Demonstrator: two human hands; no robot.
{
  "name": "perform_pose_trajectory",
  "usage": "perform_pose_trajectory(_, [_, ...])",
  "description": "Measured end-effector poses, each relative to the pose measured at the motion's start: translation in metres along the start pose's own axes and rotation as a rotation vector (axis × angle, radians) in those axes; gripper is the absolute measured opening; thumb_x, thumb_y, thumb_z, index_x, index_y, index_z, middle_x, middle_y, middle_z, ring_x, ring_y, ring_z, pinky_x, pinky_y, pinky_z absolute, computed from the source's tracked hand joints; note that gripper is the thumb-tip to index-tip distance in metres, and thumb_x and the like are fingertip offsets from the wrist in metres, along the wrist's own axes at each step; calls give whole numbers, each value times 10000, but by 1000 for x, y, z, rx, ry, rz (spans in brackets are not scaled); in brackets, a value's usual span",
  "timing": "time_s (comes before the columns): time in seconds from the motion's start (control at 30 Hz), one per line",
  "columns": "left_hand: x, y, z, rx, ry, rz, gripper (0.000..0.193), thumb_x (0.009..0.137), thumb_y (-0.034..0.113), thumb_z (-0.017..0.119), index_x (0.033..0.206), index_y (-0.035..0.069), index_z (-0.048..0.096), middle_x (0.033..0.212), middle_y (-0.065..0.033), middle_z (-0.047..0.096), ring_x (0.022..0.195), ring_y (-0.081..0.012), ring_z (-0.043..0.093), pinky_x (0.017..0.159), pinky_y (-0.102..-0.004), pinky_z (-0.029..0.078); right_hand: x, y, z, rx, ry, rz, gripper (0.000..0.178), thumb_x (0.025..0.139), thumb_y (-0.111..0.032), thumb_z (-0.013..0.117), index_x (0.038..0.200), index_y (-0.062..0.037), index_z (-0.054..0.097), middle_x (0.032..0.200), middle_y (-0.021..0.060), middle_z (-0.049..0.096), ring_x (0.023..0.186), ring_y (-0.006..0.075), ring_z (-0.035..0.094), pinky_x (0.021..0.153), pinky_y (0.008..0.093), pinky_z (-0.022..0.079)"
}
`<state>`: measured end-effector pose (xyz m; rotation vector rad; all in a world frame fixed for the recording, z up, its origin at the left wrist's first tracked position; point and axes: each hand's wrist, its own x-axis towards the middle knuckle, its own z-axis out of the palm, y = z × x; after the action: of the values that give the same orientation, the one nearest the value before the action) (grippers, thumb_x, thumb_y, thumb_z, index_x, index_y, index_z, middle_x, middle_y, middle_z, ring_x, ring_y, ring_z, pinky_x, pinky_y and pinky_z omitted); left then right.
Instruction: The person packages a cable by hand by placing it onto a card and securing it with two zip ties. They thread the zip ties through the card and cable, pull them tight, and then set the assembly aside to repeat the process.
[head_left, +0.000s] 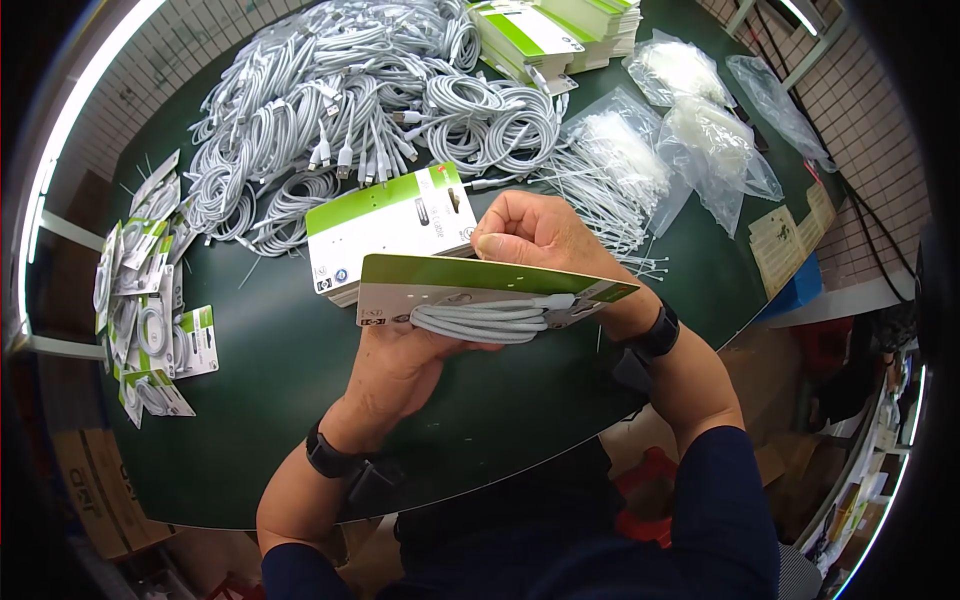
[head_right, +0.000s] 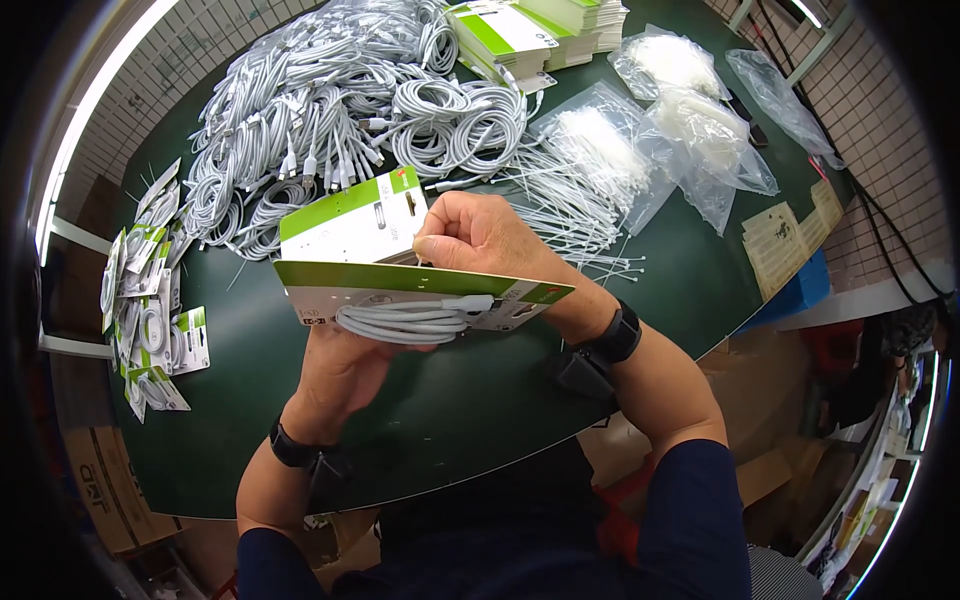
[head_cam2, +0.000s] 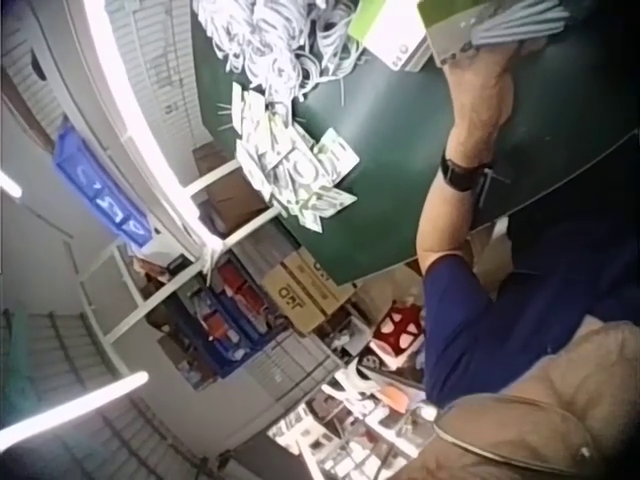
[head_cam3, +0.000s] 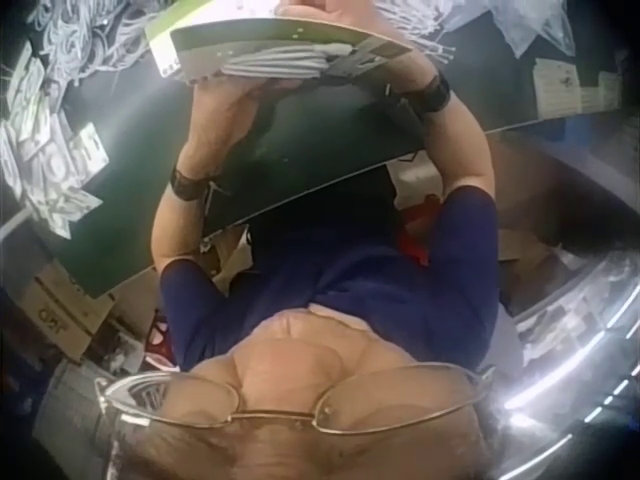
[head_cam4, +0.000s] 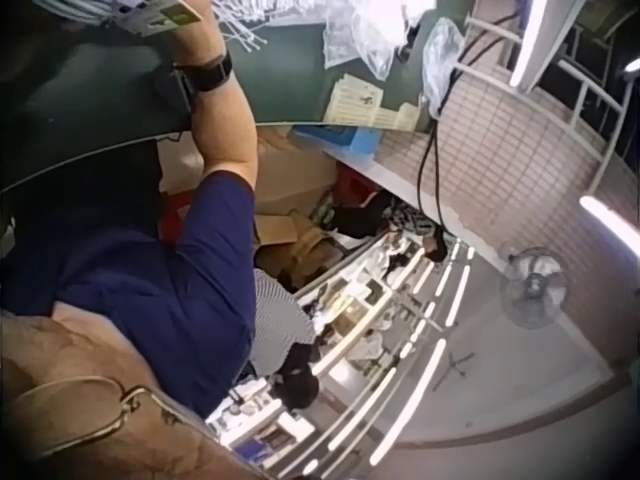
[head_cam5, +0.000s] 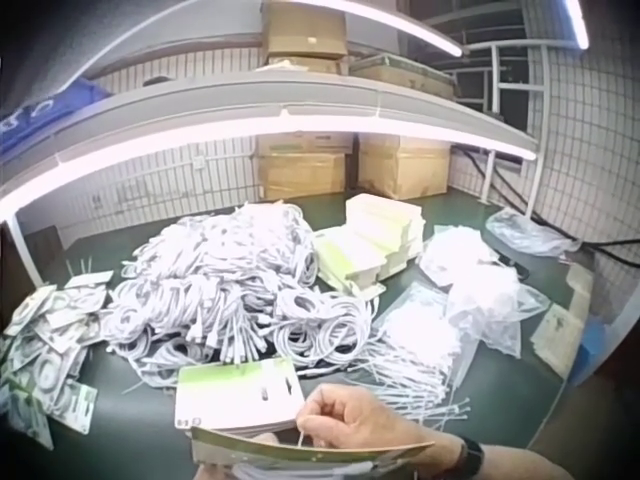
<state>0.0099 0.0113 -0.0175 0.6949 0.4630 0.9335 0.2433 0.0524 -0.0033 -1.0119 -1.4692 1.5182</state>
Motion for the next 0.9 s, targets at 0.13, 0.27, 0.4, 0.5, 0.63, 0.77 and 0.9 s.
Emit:
perform_pose_trajectory(0.13, [7, 0, 6, -33, -1, 33, 406, 938, -40, 740, 1325, -34, 617, 1219, -178, 700, 1087, -339, 738, 928, -465, 646, -1, -3, -1, 91, 50, -37, 128, 1026, -106, 694, 968, -3, 646, 829, -23, 633, 717, 34, 566, 615, 217, 462])
perform_pose_trajectory(0.27, [17, -12, -8, 250, -201, 209, 166, 930, -49, 751, 1089, -43, 703, 1084, -142, 694, 1026, -301, 752, 934, -437, 646, -6, -10, -4, 185, -41, 4, 125, 1054, -106, 658, 1027, 11, 625, 897, 34, 641, 726, 95, 610, 657, 248, 501])
perform_pose_trajectory(0.4, [10, -11, 4, 236, 34, 184, 89, 966, 5, 732, 891, -11, 687, 997, -118, 667, 957, -271, 763, 897, -392, 654, -13, -16, -4, 200, -74, -6, 100, 1057, -75, 640, 1017, 14, 617, 923, 44, 640, 714, 103, 617, 655, 249, 503])
perform_pose_trajectory(0.5, [12, -11, -10, 160, 63, 202, 76, 940, -45, 746, 894, -27, 687, 982, -130, 681, 907, -256, 760, 896, -378, 653, -18, -22, 2, 198, -150, -78, 88, 1053, -68, 642, 1022, 11, 619, 948, 49, 649, 707, 93, 613, 658, 248, 505])
perform_pose_trajectory(0.63, [15, -12, -10, 192, 75, 229, 58, 952, -30, 737, 927, -23, 685, 999, -136, 693, 913, -247, 758, 894, -378, 649, -14, -17, 2, 165, -158, -88, 70, 1050, -62, 644, 1029, 2, 623, 984, 57, 664, 719, 79, 612, 662, 247, 512])
perform_pose_trajectory(0.77, [6, -7, 15, 167, 208, 273, 111, 957, -25, 727, 1061, -6, 694, 1068, -139, 714, 958, -242, 747, 909, -371, 635, -5, -20, -9, 161, -147, -69, 68, 1061, -73, 624, 1046, -7, 628, 1004, 70, 682, 759, 78, 629, 702, 250, 531])
perform_pose_trajectory(0.9, [9, -1, 23, 82, 303, 238, 308, 961, -29, 707, 1263, 10, 657, 1205, -133, 714, 1057, -232, 724, 924, -354, 619, -11, -27, -18, 723, 15, -201, 184, 1068, -187, 654, 1112, -9, 649, 1083, 99, 720, 835, 100, 674, 780, 256, 555])
